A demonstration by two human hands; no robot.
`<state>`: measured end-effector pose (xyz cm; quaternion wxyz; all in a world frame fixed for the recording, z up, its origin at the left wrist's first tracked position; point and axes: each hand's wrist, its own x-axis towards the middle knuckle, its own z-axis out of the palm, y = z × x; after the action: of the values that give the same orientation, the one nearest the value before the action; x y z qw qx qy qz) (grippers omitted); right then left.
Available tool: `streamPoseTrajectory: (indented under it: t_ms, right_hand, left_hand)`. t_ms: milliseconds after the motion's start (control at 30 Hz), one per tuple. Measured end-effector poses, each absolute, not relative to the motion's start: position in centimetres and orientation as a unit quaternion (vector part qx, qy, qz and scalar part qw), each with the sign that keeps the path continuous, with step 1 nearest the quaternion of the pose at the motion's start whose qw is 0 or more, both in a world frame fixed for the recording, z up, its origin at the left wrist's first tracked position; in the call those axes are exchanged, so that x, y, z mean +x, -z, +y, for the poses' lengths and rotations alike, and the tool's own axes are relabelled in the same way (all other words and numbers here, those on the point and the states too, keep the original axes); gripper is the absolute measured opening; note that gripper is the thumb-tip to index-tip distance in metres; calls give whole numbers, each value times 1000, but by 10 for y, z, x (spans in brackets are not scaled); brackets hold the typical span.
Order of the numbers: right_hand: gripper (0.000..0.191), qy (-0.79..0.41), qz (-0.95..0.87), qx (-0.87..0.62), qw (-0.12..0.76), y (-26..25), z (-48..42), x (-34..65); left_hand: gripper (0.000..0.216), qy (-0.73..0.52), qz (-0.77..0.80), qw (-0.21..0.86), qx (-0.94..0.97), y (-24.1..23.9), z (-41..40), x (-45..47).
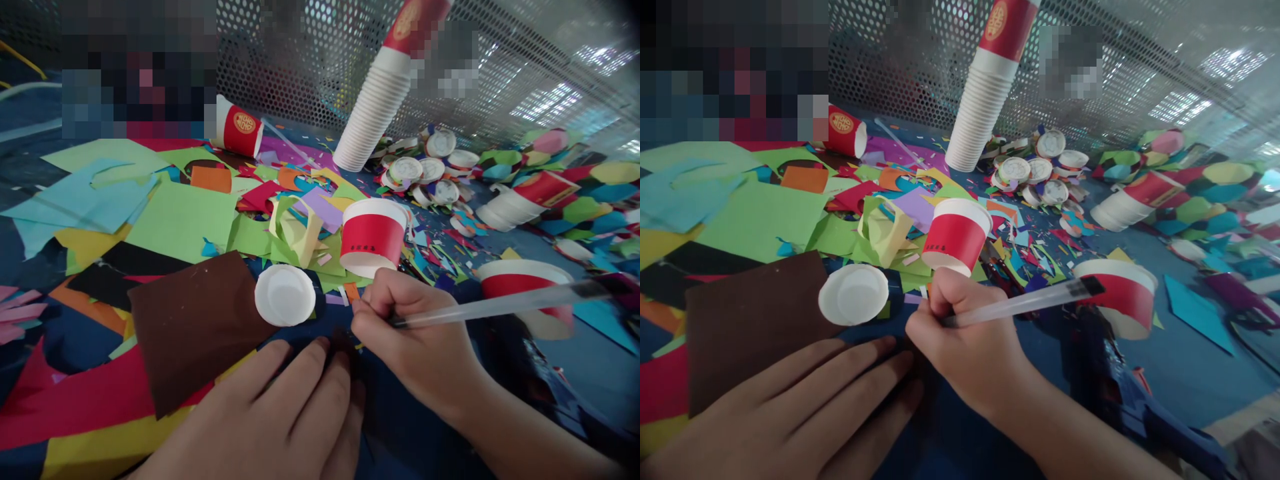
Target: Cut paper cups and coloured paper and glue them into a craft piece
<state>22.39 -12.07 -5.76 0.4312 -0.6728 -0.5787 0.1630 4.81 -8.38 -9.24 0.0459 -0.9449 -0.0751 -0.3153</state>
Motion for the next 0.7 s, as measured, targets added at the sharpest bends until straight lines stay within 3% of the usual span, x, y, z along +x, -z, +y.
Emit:
streamPoseTrajectory:
  t_ms: [400,700]
  right_hand:
    - [25,-163,-590,-677,409,57,-121,223]
    - [26,-136,-594,-678,412,58,-121,225]
  left_hand:
    - [34,310,-69,51,-947,92,-83,46]
    - [40,307,-71,46,-948,89,-83,46]
